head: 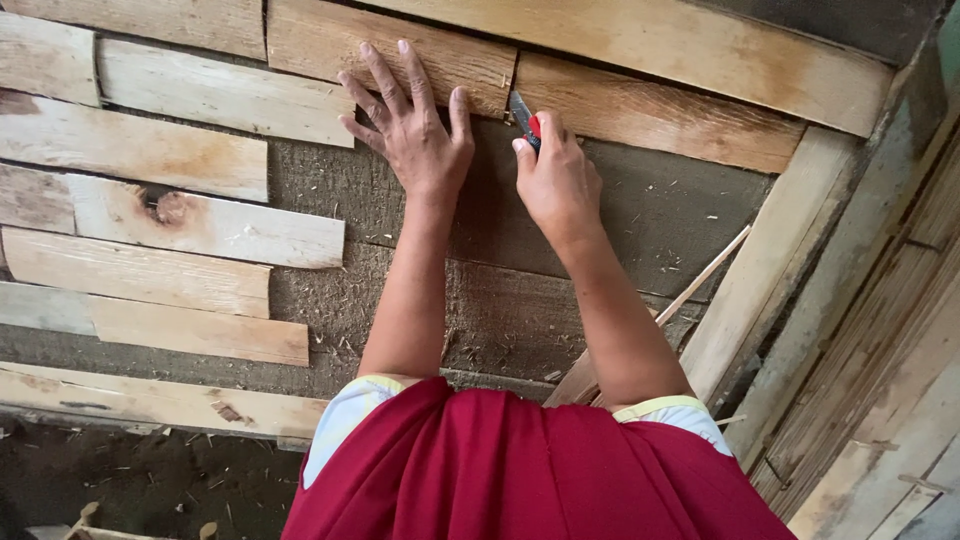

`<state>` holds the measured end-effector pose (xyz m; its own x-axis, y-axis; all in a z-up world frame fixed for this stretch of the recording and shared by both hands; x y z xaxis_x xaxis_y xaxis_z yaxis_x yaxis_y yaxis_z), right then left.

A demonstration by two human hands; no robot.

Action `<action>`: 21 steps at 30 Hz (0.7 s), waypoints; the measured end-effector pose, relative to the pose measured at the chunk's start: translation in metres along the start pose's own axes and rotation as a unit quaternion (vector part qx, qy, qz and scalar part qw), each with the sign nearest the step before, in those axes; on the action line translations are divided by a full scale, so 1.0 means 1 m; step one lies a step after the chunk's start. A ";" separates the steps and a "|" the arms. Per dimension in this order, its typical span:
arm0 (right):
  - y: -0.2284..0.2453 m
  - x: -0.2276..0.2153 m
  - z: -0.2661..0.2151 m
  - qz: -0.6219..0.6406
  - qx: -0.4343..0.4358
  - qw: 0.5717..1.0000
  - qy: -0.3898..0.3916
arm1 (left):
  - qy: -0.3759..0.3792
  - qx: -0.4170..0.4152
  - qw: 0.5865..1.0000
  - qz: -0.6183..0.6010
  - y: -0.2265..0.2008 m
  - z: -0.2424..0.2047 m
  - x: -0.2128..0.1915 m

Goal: The person uses a red utility knife to carve and shape small wooden planks on a workbench. They repeatedly score the wood, remove thin strips, and place the finished pieces into a growing stack on the left side of the frame.

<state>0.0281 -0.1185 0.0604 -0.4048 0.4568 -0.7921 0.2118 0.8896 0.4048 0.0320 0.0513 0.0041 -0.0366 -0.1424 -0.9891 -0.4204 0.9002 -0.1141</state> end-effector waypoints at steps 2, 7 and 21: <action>0.001 -0.002 -0.002 -0.005 -0.012 1.000 0.000 | -0.009 0.000 1.000 0.004 0.000 0.000 0.000; -0.001 -0.016 -0.010 -0.050 -0.014 0.999 -0.005 | -0.025 0.003 1.000 -0.007 0.002 0.000 0.003; -0.057 -0.024 -0.009 0.046 -0.077 0.982 -0.169 | 0.041 0.021 0.998 -0.035 -0.002 0.002 0.004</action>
<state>0.0176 -0.1800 0.0603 -0.0666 0.5315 -0.8445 0.0871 0.8462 0.5257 0.0341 0.0501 0.0006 -0.0832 -0.2376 -0.9678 -0.3853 0.9033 -0.1887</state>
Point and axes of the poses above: each hand's wrist, its own z-axis towards the middle knuckle, its own x-axis out of the palm, y = z × x, the point moved 4 cm from there along z, towards the middle knuckle, and after that the axes turned 2 degrees about -z, right-handed, at the moved point
